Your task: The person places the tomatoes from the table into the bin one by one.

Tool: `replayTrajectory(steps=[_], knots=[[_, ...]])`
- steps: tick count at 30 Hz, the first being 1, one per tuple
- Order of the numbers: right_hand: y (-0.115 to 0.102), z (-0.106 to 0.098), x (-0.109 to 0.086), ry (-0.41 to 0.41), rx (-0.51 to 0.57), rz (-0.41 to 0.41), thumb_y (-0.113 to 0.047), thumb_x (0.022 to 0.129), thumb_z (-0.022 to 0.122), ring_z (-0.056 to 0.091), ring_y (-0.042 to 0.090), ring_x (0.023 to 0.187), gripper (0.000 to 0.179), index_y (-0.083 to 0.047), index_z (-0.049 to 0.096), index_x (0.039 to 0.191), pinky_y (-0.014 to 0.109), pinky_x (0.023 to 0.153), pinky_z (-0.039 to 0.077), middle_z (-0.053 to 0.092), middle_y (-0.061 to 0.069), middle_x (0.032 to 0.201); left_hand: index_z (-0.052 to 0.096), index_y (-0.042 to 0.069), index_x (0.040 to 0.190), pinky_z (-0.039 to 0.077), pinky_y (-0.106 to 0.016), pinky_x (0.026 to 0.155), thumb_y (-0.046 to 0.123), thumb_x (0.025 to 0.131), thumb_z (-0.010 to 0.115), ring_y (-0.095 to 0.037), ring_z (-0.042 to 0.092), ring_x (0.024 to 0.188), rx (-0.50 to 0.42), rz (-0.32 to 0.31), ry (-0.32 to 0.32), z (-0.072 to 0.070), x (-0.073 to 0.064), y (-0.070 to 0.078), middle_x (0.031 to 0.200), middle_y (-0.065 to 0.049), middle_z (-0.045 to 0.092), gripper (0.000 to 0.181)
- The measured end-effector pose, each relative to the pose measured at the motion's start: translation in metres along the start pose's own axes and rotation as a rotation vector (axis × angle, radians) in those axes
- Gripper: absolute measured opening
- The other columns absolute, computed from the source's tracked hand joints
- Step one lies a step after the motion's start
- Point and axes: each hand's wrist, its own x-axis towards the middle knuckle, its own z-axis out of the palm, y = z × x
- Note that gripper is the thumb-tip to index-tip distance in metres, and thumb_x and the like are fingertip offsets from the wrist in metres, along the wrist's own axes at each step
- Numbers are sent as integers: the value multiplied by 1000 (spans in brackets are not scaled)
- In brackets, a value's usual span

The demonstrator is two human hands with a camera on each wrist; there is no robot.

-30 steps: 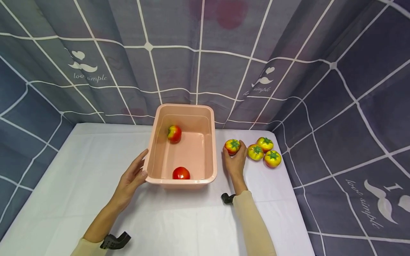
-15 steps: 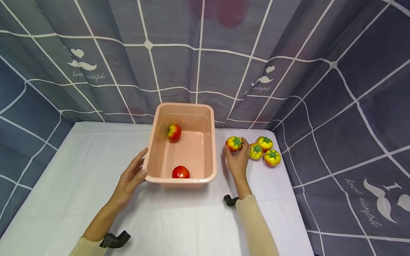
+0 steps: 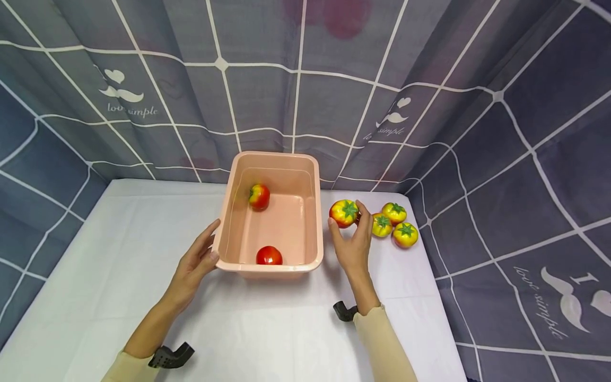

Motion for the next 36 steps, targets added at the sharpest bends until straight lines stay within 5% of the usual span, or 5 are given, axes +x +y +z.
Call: replayTrajectory(steps=[4, 8, 15, 24, 36], knots=[[-14, -3, -4, 5, 12, -46, -24, 93, 85, 53, 30, 142, 80, -13, 43, 160, 50, 125, 42, 50, 14, 155, 31, 35, 171, 54, -16, 107, 7, 110, 55, -45, 47, 152, -1, -1, 0, 0, 0, 0, 168, -14, 43, 71], [-28, -3, -8, 7, 22, -97, -18, 90, 87, 53, 29, 140, 83, -11, 44, 160, 32, 123, 42, 51, 16, 154, 30, 35, 171, 54, -16, 107, 8, 110, 55, -45, 47, 151, -1, -1, -3, 0, 1, 0, 167, -14, 43, 71], [-69, -4, -19, 9, 103, -197, -5, 86, 82, 55, 23, 132, 79, 7, 45, 154, 17, 119, 42, 53, 28, 145, 31, 35, 170, 54, -16, 107, 8, 110, 56, -43, 48, 152, -2, -8, 5, 0, 1, -1, 168, -13, 43, 71], [-56, 5, -31, -82, 113, -297, -18, 85, 83, 56, 20, 134, 81, -12, 49, 158, 21, 118, 46, 57, 13, 150, 31, 35, 170, 54, -16, 107, 10, 110, 56, -42, 48, 152, -2, -4, 7, 0, 0, -1, 169, -12, 42, 70], [-56, 12, -39, -148, 127, -360, -21, 82, 82, 57, 24, 134, 79, -9, 53, 154, 24, 118, 44, 60, 14, 147, 31, 34, 170, 54, -16, 108, 9, 110, 56, -43, 48, 151, -5, 2, 0, -1, 0, -2, 166, -14, 44, 70]])
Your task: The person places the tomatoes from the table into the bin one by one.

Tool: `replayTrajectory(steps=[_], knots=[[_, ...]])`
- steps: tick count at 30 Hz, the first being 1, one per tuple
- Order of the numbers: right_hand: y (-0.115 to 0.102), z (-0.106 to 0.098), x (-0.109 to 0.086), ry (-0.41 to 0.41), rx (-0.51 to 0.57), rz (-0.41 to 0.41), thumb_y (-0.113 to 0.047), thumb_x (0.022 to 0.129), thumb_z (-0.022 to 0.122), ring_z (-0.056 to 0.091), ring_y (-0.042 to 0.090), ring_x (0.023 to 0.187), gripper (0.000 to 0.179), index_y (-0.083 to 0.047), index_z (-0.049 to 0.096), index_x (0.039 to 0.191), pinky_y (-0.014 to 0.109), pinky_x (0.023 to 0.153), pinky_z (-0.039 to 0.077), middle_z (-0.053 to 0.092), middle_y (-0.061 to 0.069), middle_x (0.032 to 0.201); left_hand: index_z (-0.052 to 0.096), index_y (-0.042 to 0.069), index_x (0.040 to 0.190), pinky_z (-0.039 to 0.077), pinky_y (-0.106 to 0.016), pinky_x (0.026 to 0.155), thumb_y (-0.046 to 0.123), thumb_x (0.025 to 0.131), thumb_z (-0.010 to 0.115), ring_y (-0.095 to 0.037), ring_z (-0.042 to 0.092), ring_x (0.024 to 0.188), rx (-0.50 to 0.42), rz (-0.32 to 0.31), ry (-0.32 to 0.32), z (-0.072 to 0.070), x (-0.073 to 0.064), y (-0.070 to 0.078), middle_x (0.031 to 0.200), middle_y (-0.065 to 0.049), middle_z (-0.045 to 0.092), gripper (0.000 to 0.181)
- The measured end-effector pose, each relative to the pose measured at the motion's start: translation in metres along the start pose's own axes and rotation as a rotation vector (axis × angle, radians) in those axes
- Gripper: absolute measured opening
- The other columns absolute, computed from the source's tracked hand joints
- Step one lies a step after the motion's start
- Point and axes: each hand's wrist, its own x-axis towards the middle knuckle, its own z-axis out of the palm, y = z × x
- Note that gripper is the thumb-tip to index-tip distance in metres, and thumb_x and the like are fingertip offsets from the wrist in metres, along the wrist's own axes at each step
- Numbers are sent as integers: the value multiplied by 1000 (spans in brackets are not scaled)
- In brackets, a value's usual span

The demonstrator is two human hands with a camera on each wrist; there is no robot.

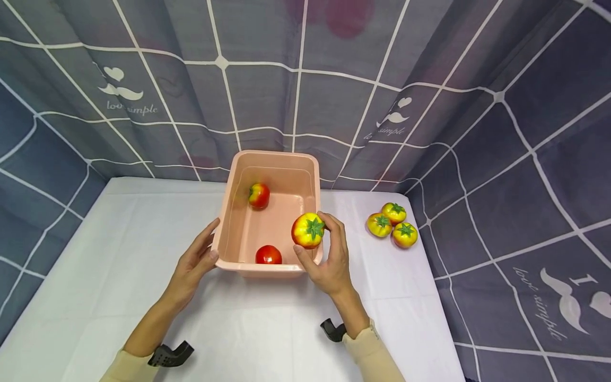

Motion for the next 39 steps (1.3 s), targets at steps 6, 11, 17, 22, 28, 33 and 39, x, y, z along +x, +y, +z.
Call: replayTrajectory(steps=[6, 11, 17, 22, 28, 33, 39], knots=[[0, 1, -2, -14, -4, -9, -23, 81, 83, 57, 26, 134, 80, -8, 54, 154, 25, 120, 43, 60, 15, 146, 30, 34, 171, 54, -17, 109, 11, 111, 55, -38, 49, 151, -2, 4, -10, -1, -1, -1, 166, -16, 43, 69], [1, 2, -3, -20, 25, -25, -22, 80, 84, 58, 32, 133, 81, -4, 53, 152, 29, 123, 42, 60, 23, 144, 29, 33, 171, 54, -18, 109, 11, 111, 55, -37, 49, 152, -1, 11, -13, -2, -1, -1, 168, -20, 40, 69], [2, 3, -2, -17, 31, -42, -21, 80, 84, 58, 34, 132, 80, -2, 53, 151, 30, 125, 42, 59, 25, 144, 30, 32, 171, 55, -19, 109, 10, 111, 55, -35, 51, 150, -5, 12, -10, -2, -1, -1, 166, -20, 42, 69], [3, 3, -2, -3, 36, -58, -22, 81, 85, 59, 34, 131, 79, 0, 54, 150, 30, 124, 43, 60, 27, 142, 30, 29, 172, 55, -20, 109, 9, 111, 54, -27, 54, 148, -16, 22, -16, -1, -1, 0, 164, -24, 42, 68], [3, 2, -3, 11, 37, -63, -17, 79, 85, 60, 35, 130, 79, 1, 54, 149, 30, 124, 43, 61, 23, 142, 31, 30, 171, 55, -18, 108, 9, 111, 54, -22, 55, 148, -12, 21, -9, 0, -1, 0, 164, -24, 42, 69], [5, -3, -3, 29, 33, -50, -14, 80, 85, 60, 34, 131, 76, 1, 55, 149, 30, 122, 43, 62, 20, 143, 31, 29, 171, 54, -16, 108, 8, 111, 54, -22, 55, 147, -9, 25, -7, 0, -1, -1, 163, -23, 42, 68], [15, -13, -2, 58, 47, -39, -7, 85, 78, 60, 36, 132, 68, 2, 55, 148, 30, 124, 43, 61, 24, 142, 30, 30, 172, 54, -17, 109, 8, 110, 54, -26, 54, 148, -15, 19, -12, 0, -1, 0, 165, -20, 43, 69]])
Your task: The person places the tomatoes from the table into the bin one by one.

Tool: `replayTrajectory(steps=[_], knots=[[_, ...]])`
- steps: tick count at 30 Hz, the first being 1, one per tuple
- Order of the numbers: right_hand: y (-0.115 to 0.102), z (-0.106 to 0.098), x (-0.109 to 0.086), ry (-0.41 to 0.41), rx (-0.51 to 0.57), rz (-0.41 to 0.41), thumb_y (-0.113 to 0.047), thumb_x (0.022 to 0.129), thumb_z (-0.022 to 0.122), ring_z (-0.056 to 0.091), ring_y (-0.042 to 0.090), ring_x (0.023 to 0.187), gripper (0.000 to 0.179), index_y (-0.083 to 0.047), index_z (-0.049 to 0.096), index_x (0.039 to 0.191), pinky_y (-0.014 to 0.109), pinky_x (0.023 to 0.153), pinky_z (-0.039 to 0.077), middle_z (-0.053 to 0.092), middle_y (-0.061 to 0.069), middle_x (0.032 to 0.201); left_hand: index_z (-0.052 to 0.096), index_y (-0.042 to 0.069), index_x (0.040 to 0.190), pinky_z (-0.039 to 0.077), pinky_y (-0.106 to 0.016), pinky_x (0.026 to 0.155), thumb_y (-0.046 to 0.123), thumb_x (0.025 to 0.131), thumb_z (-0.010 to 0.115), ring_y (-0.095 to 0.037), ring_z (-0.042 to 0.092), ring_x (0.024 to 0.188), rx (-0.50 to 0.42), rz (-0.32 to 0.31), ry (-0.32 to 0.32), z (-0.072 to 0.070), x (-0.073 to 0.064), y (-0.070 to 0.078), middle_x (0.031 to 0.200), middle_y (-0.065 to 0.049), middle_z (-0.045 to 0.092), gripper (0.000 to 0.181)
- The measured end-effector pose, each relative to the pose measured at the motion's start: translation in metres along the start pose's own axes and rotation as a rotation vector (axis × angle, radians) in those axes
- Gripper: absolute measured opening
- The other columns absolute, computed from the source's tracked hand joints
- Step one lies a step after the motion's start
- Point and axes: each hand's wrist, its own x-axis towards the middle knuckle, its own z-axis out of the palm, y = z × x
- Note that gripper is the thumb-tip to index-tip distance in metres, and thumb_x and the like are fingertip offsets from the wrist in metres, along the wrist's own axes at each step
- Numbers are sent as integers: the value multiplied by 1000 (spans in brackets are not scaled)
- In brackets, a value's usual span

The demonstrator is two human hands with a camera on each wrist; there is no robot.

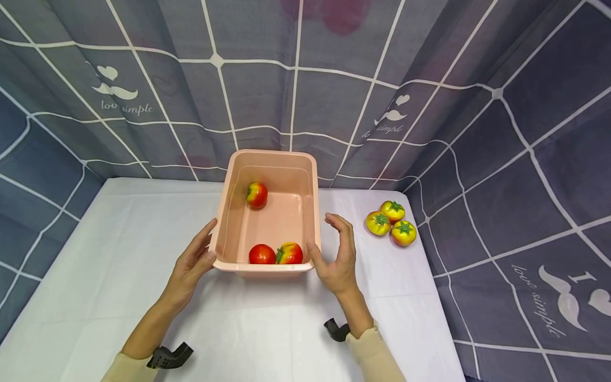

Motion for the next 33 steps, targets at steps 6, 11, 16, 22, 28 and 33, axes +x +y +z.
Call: replayTrajectory(steps=[6, 11, 16, 22, 28, 33], knots=[[18, -14, 1, 45, -41, 46, -2, 89, 76, 60, 36, 133, 61, 5, 55, 146, 27, 125, 43, 61, 27, 142, 30, 31, 171, 54, -16, 108, 9, 110, 55, -25, 53, 148, 11, -7, 6, 0, 0, 0, 165, -17, 44, 70], [46, -25, -1, 151, -87, 109, 5, 89, 77, 60, 37, 130, 57, 8, 57, 142, 24, 122, 44, 62, 28, 137, 31, 30, 171, 54, -17, 108, 8, 110, 55, -22, 54, 148, 5, -7, 8, 0, 0, -2, 165, -20, 43, 69], [72, -40, -3, 240, -187, 206, 1, 91, 79, 57, 38, 131, 55, 4, 58, 142, 25, 120, 42, 61, 27, 138, 31, 31, 171, 55, -21, 110, 7, 110, 54, -21, 54, 148, -3, -9, 1, -1, 0, -2, 165, -28, 40, 69], [93, -59, -2, 285, -319, 403, -12, 93, 80, 46, 40, 142, 64, -4, 51, 150, 46, 123, 37, 50, 27, 146, 30, 30, 172, 54, -19, 110, 8, 111, 54, -23, 53, 148, -3, -7, 2, -1, 0, -2, 165, -26, 41, 69], [109, -68, -2, 286, -369, 556, -13, 91, 80, 40, 42, 148, 75, -2, 42, 155, 57, 128, 36, 42, 31, 150, 30, 31, 171, 54, -18, 109, 9, 111, 55, -31, 52, 150, 3, -10, 4, -1, 0, -1, 167, -21, 42, 69], [121, -67, -2, 261, -436, 610, -16, 92, 78, 41, 47, 144, 73, 2, 44, 154, 60, 125, 32, 46, 30, 148, 30, 32, 171, 55, -19, 109, 6, 110, 54, -38, 50, 151, 8, -13, 4, -1, 0, -2, 168, -20, 41, 70]])
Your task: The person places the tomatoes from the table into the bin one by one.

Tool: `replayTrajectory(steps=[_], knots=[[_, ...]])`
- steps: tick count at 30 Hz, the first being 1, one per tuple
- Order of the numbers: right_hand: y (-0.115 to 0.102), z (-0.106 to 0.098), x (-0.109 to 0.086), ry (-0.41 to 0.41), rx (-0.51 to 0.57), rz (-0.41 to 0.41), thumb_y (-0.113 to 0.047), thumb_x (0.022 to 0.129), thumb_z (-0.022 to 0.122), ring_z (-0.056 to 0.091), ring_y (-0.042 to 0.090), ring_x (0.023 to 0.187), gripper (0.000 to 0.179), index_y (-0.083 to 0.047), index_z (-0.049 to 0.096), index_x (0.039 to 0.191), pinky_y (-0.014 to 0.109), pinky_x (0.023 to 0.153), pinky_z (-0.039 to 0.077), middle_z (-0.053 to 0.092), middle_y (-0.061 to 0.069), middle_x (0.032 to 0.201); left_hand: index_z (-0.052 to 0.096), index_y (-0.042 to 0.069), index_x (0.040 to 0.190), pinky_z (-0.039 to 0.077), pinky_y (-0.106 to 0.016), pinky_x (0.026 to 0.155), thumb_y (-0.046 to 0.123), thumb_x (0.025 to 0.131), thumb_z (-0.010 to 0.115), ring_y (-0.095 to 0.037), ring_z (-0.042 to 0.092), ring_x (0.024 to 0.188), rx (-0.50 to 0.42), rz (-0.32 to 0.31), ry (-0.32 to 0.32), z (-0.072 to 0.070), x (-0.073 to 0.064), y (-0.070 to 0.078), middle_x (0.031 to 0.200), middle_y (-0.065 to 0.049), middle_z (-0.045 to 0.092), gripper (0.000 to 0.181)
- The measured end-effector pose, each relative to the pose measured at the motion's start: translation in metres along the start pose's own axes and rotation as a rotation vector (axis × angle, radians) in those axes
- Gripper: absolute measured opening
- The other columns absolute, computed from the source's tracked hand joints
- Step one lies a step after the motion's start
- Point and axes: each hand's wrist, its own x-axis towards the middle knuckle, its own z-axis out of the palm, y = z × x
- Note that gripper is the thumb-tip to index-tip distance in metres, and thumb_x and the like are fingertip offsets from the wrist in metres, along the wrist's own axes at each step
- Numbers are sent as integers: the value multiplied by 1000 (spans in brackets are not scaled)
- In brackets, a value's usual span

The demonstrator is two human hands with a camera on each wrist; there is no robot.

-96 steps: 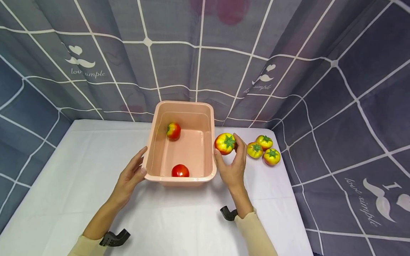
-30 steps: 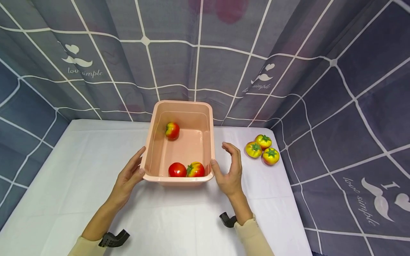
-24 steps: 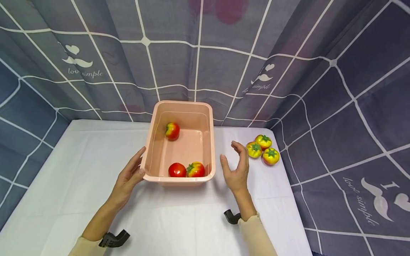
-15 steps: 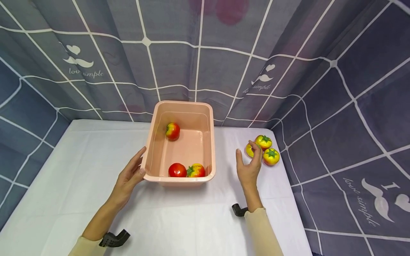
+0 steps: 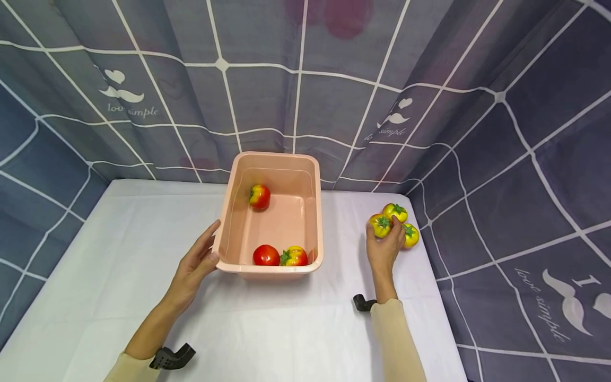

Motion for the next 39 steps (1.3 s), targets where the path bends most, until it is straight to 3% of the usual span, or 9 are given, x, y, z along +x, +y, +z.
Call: replayTrajectory(steps=[8, 16, 21, 27, 32, 35, 39], knots=[[11, 9, 0, -53, -20, 68, -19, 95, 76, 40, 45, 147, 70, 3, 44, 153, 56, 131, 28, 46, 30, 150, 32, 34, 171, 56, -20, 108, 10, 110, 56, -41, 50, 150, 4, -17, 16, 1, 0, 1, 167, -17, 43, 69], [16, 14, 1, -95, 3, 129, -22, 96, 78, 44, 43, 148, 72, 1, 42, 154, 54, 132, 31, 45, 27, 153, 31, 31, 171, 55, -21, 109, 9, 110, 55, -25, 55, 148, 12, 7, 1, 1, -1, 0, 166, -22, 42, 69], [17, 15, 3, -95, 23, 122, -19, 95, 78, 45, 43, 148, 72, 3, 42, 154, 55, 132, 32, 47, 28, 154, 31, 29, 171, 55, -20, 109, 9, 111, 55, -19, 55, 147, 9, 20, 2, 1, -1, -1, 167, -23, 41, 68], [20, 14, 2, -94, 21, 116, -20, 96, 78, 46, 42, 148, 71, 2, 43, 153, 53, 133, 31, 48, 27, 154, 31, 30, 171, 55, -20, 108, 9, 110, 55, -21, 55, 148, 8, 16, 8, 1, -1, 0, 167, -19, 42, 68], [19, 12, 2, -93, 17, 114, -19, 96, 78, 46, 43, 148, 71, 2, 44, 153, 54, 133, 31, 48, 27, 154, 31, 29, 171, 55, -20, 109, 8, 110, 55, -20, 55, 148, 1, 22, 4, 1, 0, -1, 168, -22, 40, 69], [17, 9, 3, -101, 15, 115, -20, 97, 77, 46, 43, 149, 70, 1, 43, 154, 54, 133, 31, 48, 27, 155, 31, 30, 171, 55, -19, 109, 8, 110, 54, -12, 56, 145, -4, 25, 3, 1, 0, -1, 167, -26, 40, 69], [14, 5, 1, -114, 19, 119, -22, 97, 78, 47, 42, 149, 70, 1, 43, 153, 54, 132, 33, 49, 26, 155, 31, 31, 171, 56, -22, 110, 6, 110, 54, -5, 56, 142, -1, 22, 3, 1, 0, 0, 165, -22, 42, 70]])
